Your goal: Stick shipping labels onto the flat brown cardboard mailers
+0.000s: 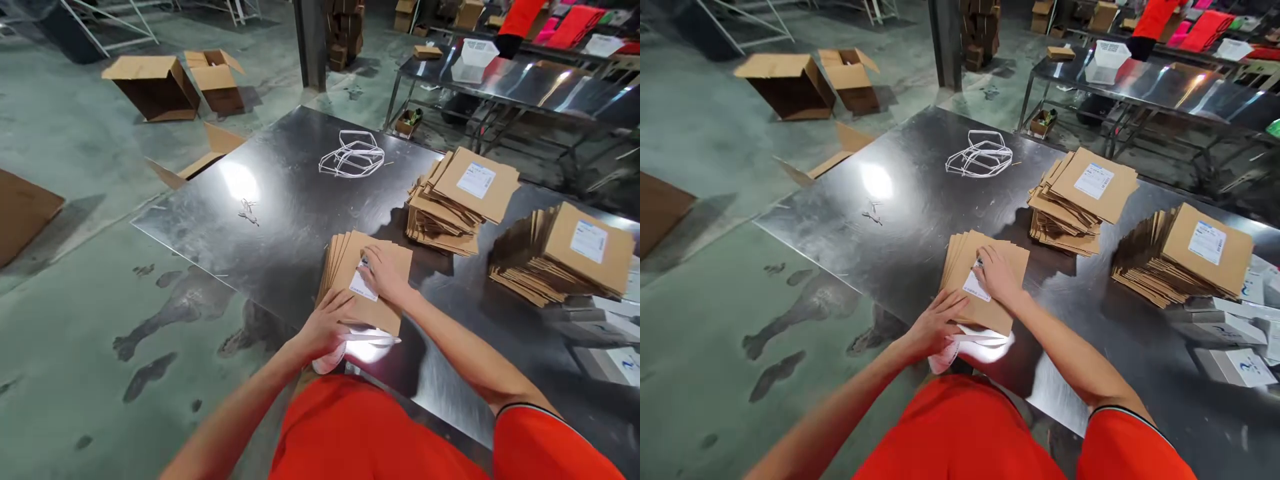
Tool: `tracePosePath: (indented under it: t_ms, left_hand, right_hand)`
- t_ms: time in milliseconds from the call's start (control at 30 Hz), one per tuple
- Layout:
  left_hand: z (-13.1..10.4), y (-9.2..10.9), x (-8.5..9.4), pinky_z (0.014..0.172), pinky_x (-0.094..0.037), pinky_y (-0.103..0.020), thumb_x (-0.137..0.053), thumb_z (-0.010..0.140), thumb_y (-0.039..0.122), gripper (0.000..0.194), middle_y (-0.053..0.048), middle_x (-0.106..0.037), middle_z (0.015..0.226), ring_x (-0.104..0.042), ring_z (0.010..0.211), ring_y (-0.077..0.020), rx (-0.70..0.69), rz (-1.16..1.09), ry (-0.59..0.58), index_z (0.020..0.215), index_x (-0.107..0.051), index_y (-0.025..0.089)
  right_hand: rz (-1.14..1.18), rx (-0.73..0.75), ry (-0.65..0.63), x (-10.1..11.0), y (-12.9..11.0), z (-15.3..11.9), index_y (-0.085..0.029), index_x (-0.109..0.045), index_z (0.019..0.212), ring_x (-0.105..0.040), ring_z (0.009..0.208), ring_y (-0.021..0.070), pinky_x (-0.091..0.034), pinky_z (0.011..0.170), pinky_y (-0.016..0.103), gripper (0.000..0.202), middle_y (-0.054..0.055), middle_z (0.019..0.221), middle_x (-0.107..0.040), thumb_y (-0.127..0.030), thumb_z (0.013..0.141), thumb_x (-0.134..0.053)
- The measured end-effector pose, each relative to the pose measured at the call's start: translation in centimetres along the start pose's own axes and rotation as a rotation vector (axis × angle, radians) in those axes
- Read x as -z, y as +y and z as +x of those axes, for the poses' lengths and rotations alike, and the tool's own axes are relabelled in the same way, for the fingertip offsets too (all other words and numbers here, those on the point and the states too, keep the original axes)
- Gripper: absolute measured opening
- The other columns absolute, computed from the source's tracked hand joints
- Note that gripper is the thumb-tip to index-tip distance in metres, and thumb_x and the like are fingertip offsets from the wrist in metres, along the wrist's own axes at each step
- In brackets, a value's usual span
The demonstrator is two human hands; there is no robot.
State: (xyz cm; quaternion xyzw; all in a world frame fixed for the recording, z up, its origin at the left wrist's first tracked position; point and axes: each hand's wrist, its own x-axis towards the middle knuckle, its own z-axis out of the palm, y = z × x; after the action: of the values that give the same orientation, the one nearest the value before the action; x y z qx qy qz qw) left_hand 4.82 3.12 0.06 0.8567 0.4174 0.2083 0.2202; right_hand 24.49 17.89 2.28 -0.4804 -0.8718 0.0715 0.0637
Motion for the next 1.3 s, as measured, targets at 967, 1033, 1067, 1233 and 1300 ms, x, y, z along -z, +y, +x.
tracePosePath:
  t_ms: [967, 1033, 1067, 1233, 1300]
  left_hand:
    - [-2.1, 0.1, 2.3, 0.079, -0.058, -0.037, -0.064, 0.079, 0.061, 0.051, -0.01, -0.077, 0.092, -0.07, 0.09, -0.0318, 0.554, -0.796, 0.179, 0.096, -0.079, 0.015]
    - [-2.0, -0.1, 1.1, 0.092, -0.055, -0.04, -0.064, 0.08, 0.059, 0.047, -0.01, -0.077, 0.105, -0.067, 0.106, -0.0338, 0.468, -0.711, 0.162, 0.097, -0.08, 0.019]
    - [-2.0, -0.4, 0.3, 0.098, -0.053, -0.041, -0.063, 0.08, 0.059, 0.045, -0.01, -0.075, 0.113, -0.064, 0.113, -0.0343, 0.437, -0.636, 0.156, 0.096, -0.08, 0.021]
    - [-2.0, -2.6, -2.1, 0.107, -0.047, -0.042, -0.059, 0.082, 0.053, 0.035, -0.006, -0.067, 0.131, -0.057, 0.127, -0.0329, 0.394, -0.256, 0.16, 0.1, -0.08, 0.032]
    - [-1.8, -2.5, -1.7, 0.105, -0.048, -0.042, -0.059, 0.081, 0.054, 0.038, -0.007, -0.069, 0.127, -0.059, 0.125, -0.0332, 0.411, -0.267, 0.187, 0.103, -0.08, 0.03]
  right_hand:
    - [0.954, -0.471, 0.39, 2.1, 1.6, -9.4, -0.022, -0.045, 0.129, -0.061, 0.111, 0.0252, -0.048, 0.096, 0.043, 0.057, 0.01, 0.125, -0.063, -0.024, 0.075, -0.061]
    - [0.959, -0.422, 0.499, 5.0, 4.7, -7.0, -0.021, -0.044, 0.13, -0.062, 0.108, 0.0243, -0.049, 0.095, 0.042, 0.056, 0.01, 0.123, -0.064, -0.028, 0.077, -0.06]
    - [0.951, -0.413, 0.586, 6.8, 6.7, -5.6, -0.021, -0.043, 0.131, -0.062, 0.108, 0.0239, -0.049, 0.095, 0.042, 0.056, 0.011, 0.124, -0.064, -0.03, 0.078, -0.059]
    - [0.779, -0.643, 0.867, 16.1, 18.7, 0.7, -0.016, -0.036, 0.137, -0.061, 0.11, 0.0248, -0.049, 0.094, 0.04, 0.062, 0.016, 0.129, -0.06, -0.028, 0.079, -0.054]
    - [0.696, -0.783, 0.808, 18.4, 21.2, 1.7, -0.012, -0.036, 0.137, -0.057, 0.117, 0.0308, -0.045, 0.098, 0.046, 0.07, 0.022, 0.131, -0.056, -0.026, 0.073, -0.062]
